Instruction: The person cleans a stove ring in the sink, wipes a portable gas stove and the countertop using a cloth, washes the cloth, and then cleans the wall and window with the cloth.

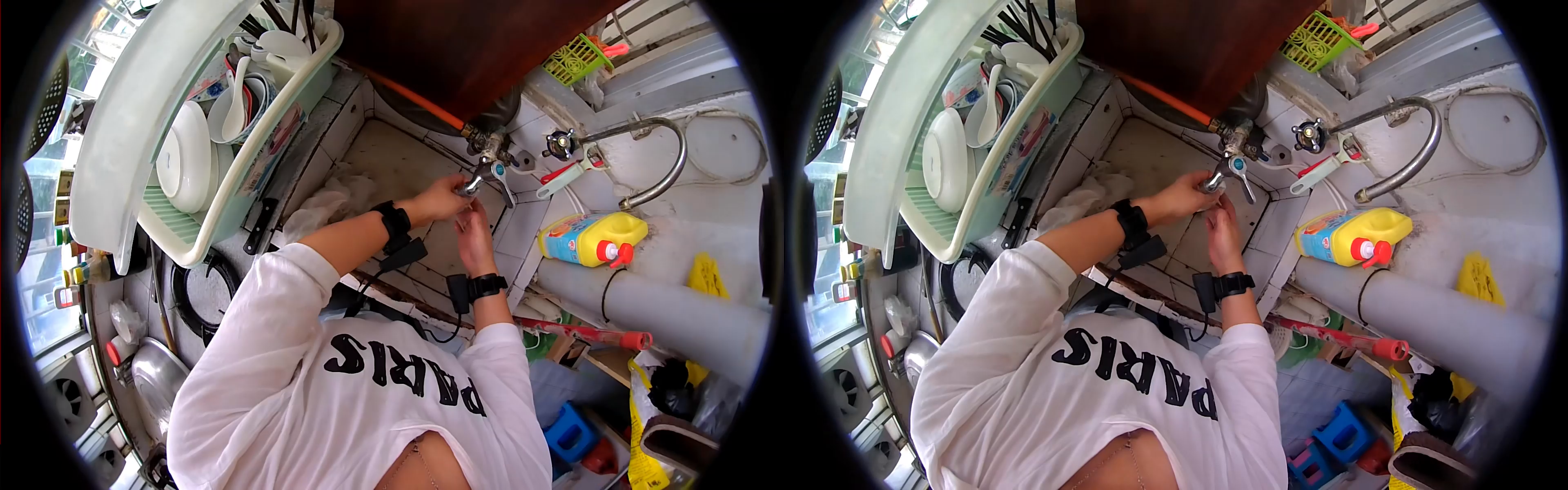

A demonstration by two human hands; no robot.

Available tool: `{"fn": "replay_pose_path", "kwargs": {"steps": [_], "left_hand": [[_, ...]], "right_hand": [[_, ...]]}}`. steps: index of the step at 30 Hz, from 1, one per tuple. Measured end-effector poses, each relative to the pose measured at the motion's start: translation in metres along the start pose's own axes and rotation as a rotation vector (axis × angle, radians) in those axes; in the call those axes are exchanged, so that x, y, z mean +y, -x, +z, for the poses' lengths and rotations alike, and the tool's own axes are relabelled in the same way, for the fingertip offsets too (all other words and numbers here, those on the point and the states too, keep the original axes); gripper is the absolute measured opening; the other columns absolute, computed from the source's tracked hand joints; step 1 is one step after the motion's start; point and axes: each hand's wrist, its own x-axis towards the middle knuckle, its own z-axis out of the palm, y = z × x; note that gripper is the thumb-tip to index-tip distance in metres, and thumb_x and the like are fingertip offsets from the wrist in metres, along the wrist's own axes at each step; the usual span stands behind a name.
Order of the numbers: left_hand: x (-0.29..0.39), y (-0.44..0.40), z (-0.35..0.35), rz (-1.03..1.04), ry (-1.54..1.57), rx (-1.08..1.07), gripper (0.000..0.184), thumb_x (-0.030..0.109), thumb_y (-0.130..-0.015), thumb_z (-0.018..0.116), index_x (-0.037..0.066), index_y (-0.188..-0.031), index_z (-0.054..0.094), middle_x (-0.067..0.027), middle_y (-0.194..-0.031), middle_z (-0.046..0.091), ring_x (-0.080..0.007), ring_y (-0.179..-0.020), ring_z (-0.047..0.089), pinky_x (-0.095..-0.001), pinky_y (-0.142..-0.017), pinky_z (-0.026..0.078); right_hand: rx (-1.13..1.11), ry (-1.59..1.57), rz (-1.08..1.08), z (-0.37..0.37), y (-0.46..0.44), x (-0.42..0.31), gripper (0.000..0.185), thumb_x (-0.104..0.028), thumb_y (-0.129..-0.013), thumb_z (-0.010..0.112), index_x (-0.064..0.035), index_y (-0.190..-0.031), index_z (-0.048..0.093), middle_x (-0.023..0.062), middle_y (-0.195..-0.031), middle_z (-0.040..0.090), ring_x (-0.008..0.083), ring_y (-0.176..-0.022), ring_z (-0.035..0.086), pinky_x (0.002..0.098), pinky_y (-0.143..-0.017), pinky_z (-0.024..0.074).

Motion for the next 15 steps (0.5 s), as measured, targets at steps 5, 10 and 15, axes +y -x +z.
{"fn": "replay_pose_path", "kwargs": {"steps": [5,10,15], "left_hand": [[0.008,0.021,-0.016,0.007,0.077,-0.001,0.023,0.015,-0.089,0.055,0.006,-0.111,0.054,-0.0006,-0.088,0.058,-0.0072,-0.077,0.051,-0.0226,-0.066,0.042],[0.049,0.061,-0.029,0.002,0.153,0.082,0.017,0.017,-0.091,0.052,0.011,-0.107,0.054,0.0035,-0.087,0.057,-0.0052,-0.075,0.05,-0.0202,-0.063,0.038],[0.049,0.078,-0.059,0.007,0.226,0.24,0.015,0.021,-0.09,0.052,0.011,-0.102,0.054,0.0036,-0.088,0.055,-0.0051,-0.073,0.048,-0.0212,-0.059,0.037]], "right_hand": [[-0.162,0.3,-0.211,-0.003,-0.013,0.019,0.036,-0.017,-0.089,0.053,-0.0056,-0.123,0.05,0.0023,-0.111,0.056,0.0111,-0.098,0.051,0.0248,-0.083,0.037],[-0.16,0.761,-0.072,-0.001,-0.03,0.036,0.019,-0.012,-0.087,0.058,-0.0022,-0.104,0.057,-0.0023,-0.09,0.059,0.008,-0.081,0.052,0.0228,-0.072,0.0407],[-0.069,0.406,-0.064,-0.006,-0.044,0.045,0.016,-0.013,-0.087,0.058,-0.0021,-0.1,0.059,-0.001,-0.086,0.059,0.0083,-0.079,0.052,0.0237,-0.072,0.041]]}}
